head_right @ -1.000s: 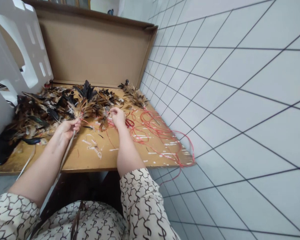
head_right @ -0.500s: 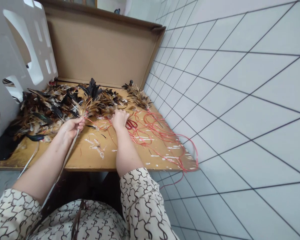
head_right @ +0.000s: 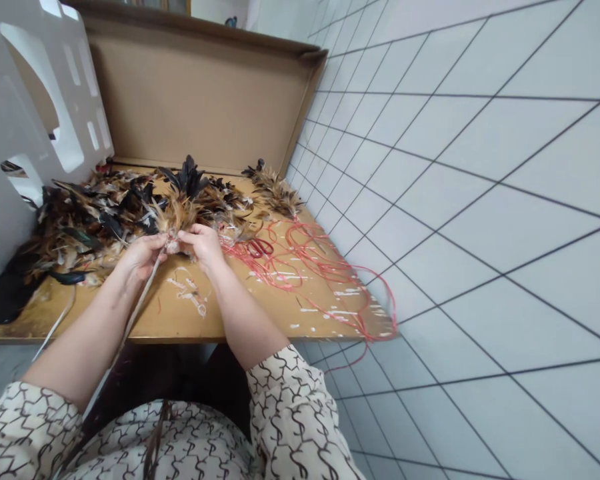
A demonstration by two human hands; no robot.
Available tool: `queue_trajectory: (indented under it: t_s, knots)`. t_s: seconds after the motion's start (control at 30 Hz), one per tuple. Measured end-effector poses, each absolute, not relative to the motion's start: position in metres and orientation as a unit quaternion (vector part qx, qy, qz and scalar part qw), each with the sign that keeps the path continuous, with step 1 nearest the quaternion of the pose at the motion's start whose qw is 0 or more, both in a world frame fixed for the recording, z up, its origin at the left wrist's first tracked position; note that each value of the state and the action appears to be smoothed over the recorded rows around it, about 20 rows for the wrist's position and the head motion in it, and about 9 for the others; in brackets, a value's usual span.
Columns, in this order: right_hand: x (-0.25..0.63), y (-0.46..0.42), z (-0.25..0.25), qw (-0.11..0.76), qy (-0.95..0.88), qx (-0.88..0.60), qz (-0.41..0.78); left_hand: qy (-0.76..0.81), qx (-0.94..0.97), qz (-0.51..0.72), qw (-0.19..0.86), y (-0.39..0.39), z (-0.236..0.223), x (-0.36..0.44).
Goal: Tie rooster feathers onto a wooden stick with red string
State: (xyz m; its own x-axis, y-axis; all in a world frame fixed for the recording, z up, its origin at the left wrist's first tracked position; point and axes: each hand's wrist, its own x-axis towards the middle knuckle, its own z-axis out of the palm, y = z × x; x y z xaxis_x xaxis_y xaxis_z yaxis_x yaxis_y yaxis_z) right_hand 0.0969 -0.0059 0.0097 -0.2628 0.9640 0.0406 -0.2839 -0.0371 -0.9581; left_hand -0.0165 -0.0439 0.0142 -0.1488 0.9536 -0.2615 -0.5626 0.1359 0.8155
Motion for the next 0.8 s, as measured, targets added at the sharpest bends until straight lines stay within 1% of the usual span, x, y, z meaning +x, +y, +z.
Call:
queue_trajectory:
  t_s: [0.17,0.33,0.63,0.8]
  knots:
    - [0.097,-0.002,0.006,0.511,-0.460,-0.372,0.623,0.442,0.245,0.588,0.632,-0.045,0.013,-0.014]
    - [0.093,-0.001,0.000,0.484,-0.456,-0.380,0.643,0.432,0.247,0.578,0.646,-0.048,0.016,-0.013]
    - [0.086,-0.005,-0.003,0.473,-0.431,-0.409,0.651,0.447,0.251,0.578,0.635,-0.051,0.018,-0.012]
    - [0.087,-0.003,-0.008,0.460,-0.436,-0.388,0.669,0.452,0.255,0.574,0.633,-0.051,0.017,-0.012]
